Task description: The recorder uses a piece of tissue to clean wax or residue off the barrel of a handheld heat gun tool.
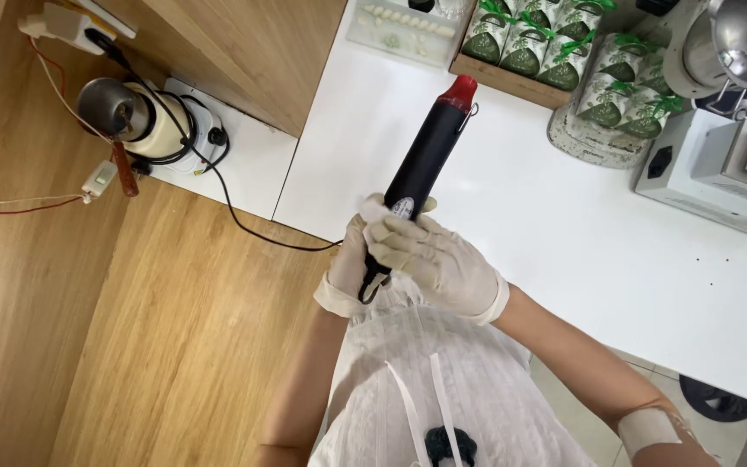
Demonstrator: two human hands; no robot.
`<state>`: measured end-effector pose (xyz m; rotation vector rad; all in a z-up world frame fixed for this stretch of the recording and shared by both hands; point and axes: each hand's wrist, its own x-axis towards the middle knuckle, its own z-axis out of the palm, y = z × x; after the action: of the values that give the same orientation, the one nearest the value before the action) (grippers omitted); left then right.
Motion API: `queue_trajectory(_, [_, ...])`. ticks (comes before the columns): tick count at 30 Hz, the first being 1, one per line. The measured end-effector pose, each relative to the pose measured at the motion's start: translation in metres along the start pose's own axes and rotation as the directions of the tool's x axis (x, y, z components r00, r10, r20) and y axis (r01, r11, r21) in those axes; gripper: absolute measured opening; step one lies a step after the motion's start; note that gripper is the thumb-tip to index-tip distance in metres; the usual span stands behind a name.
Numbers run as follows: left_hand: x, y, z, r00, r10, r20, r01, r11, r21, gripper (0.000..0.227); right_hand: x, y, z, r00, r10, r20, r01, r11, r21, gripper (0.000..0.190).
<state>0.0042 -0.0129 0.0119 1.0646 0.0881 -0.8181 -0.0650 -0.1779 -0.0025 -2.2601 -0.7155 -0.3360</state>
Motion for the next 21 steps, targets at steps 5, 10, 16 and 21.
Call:
queue_trajectory(5, [0.018, -0.062, -0.05, 0.991, 0.125, -0.041, -0.107, 0.948, 0.3, 0.062, 0.004, 0.014, 0.001, 0.997, 0.071, -0.005, -0.07, 0.979, -0.189, 0.06])
queue_trajectory(10, [0.024, -0.032, -0.024, 0.998, 0.048, 0.052, -0.041, 0.992, -0.123, 0.051, -0.005, 0.004, 0.008, 0.999, 0.023, 0.039, -0.02, 0.997, -0.08, 0.047])
queue_trajectory(16, [0.03, -0.029, -0.017, 0.992, 0.122, -0.022, -0.034, 0.436, 0.899, 0.068, 0.008, 0.005, -0.002, 0.986, 0.124, -0.109, -0.143, 0.972, -0.186, 0.064])
queue_trajectory(21, [0.031, -0.05, -0.028, 0.99, -0.024, 0.139, 0.077, 0.918, -0.389, 0.059, -0.009, -0.011, 0.015, 0.999, 0.015, -0.052, -0.021, 0.991, -0.13, 0.05])
